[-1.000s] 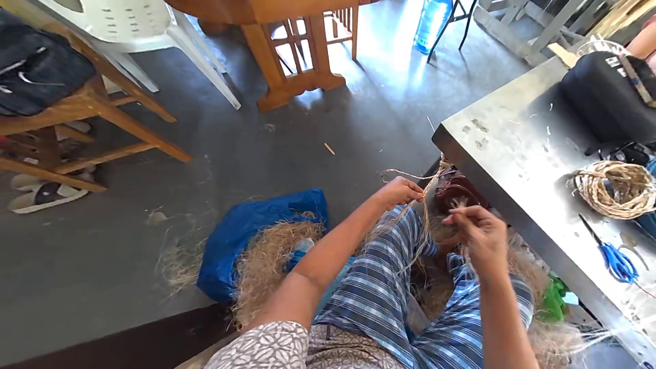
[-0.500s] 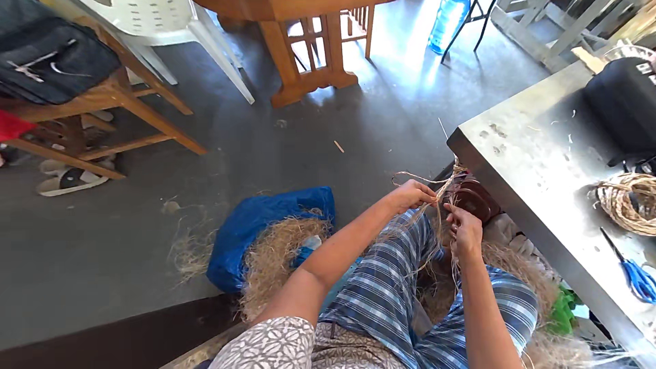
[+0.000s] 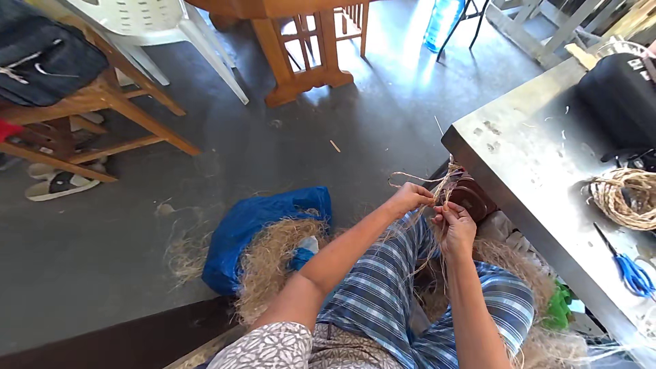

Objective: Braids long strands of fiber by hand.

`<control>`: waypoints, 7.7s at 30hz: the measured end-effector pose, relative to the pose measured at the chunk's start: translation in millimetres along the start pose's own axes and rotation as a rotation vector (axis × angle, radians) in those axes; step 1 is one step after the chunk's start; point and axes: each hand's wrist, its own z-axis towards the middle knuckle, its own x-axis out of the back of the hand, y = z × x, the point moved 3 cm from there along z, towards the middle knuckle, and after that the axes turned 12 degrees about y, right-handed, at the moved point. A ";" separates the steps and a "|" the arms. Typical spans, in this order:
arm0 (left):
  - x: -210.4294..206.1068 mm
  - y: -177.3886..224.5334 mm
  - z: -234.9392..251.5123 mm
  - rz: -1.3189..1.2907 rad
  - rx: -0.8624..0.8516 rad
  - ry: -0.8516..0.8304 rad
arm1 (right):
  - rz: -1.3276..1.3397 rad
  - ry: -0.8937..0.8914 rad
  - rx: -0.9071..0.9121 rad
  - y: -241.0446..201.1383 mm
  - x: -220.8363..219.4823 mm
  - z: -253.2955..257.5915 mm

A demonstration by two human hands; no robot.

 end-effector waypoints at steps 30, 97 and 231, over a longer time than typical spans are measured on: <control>0.7 3.3 -3.1 0.164 -0.186 -0.003 | -0.761 0.093 0.901 9.9 1.7 -5.2; 2.4 3.0 -3.8 0.054 0.082 0.020 | -0.446 -0.249 -0.042 7.1 -4.7 35.9; -26.5 13.8 -11.7 0.472 -0.219 0.168 | -1.034 0.140 0.763 -0.6 -7.4 -32.2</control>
